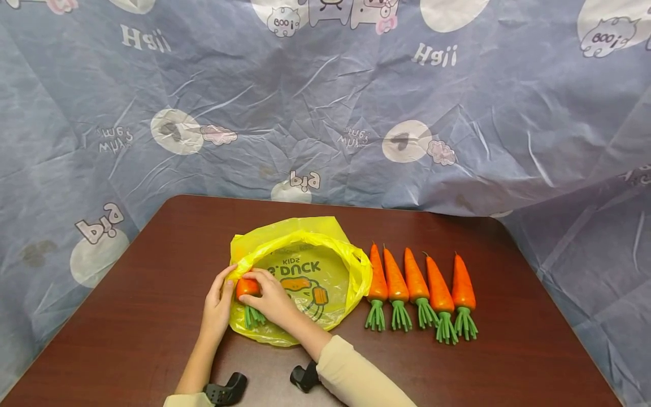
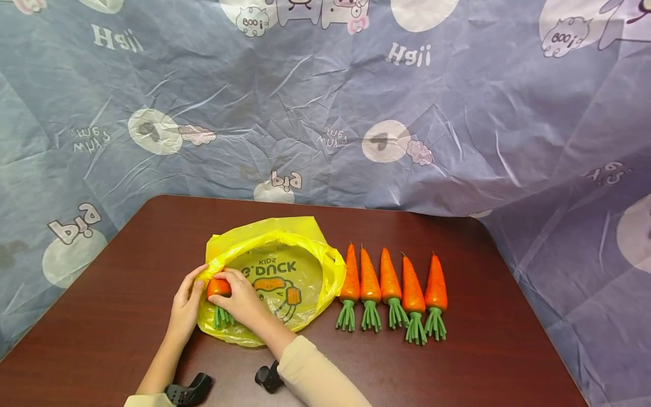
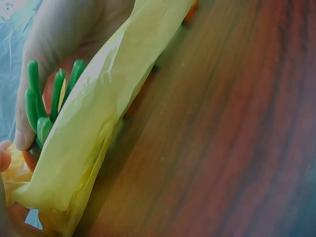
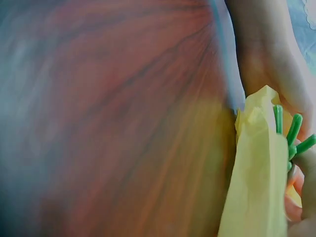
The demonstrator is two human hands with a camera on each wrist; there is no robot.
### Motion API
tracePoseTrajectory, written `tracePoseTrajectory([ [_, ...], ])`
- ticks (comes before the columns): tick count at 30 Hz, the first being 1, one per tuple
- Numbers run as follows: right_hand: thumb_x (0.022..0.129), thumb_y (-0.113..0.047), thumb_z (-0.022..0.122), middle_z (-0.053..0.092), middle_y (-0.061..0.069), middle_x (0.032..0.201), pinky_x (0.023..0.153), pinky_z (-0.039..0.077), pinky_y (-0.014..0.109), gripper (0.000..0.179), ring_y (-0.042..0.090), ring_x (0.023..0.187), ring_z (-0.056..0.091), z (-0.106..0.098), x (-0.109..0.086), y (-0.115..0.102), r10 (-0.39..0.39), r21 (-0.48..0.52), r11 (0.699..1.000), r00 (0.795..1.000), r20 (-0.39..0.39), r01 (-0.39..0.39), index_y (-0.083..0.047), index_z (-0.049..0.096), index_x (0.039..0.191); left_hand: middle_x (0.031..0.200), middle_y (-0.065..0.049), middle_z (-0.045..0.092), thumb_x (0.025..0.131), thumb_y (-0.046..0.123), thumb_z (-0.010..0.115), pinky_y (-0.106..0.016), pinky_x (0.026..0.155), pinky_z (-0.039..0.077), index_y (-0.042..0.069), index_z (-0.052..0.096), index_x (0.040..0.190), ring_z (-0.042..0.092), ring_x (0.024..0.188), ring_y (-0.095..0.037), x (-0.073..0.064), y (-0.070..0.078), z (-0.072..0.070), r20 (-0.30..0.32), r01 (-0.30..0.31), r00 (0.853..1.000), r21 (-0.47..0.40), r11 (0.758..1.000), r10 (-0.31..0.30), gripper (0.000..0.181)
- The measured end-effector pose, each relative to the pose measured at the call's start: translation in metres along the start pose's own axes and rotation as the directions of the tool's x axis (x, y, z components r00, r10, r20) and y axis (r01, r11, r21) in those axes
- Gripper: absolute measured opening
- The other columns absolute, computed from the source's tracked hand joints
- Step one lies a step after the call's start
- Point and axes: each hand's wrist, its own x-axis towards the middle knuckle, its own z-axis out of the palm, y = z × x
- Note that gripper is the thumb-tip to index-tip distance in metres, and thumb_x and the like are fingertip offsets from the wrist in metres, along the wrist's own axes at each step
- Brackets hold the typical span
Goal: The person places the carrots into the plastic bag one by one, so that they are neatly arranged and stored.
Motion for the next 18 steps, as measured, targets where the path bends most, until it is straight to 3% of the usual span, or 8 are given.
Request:
tracePoseTrajectory([
  [11, 0.079, -0.018, 0.070, 0.051, 0.008, 0.119, 0.083, 0.046, 0.018, 0.036, 0.018, 0.107, 0.052, 0.015, 0.006, 0.006, 0.047, 0.189, 0.982, 0.994, -0.103, -0.027, -0.006, 0.055, 0.109, 0.134, -0.012, 0.046, 0.098, 0.021, 0.039, -0.003, 0.090, 0.031, 0.009, 0.047, 0.130, 0.039, 0.112, 0.009, 0.000, 0.000, -0.001, 0.005, -0.014, 1.000, -0.005, 1.000, 0.014, 0.035],
  [18, 0.078, -0.019, 0.071, 0.051, 0.009, 0.112, 0.083, 0.046, 0.019, 0.035, 0.017, 0.103, 0.051, 0.023, 0.009, 0.009, 0.069, 0.223, 0.974, 0.985, -0.157, -0.033, -0.006, 0.054, 0.106, 0.133, -0.014, 0.046, 0.098, 0.017, 0.039, -0.003, 0.088, 0.034, 0.007, 0.048, 0.129, 0.041, 0.111, 0.009, 0.000, -0.001, 0.000, -0.002, -0.037, 0.999, -0.014, 0.999, 0.037, 0.034],
])
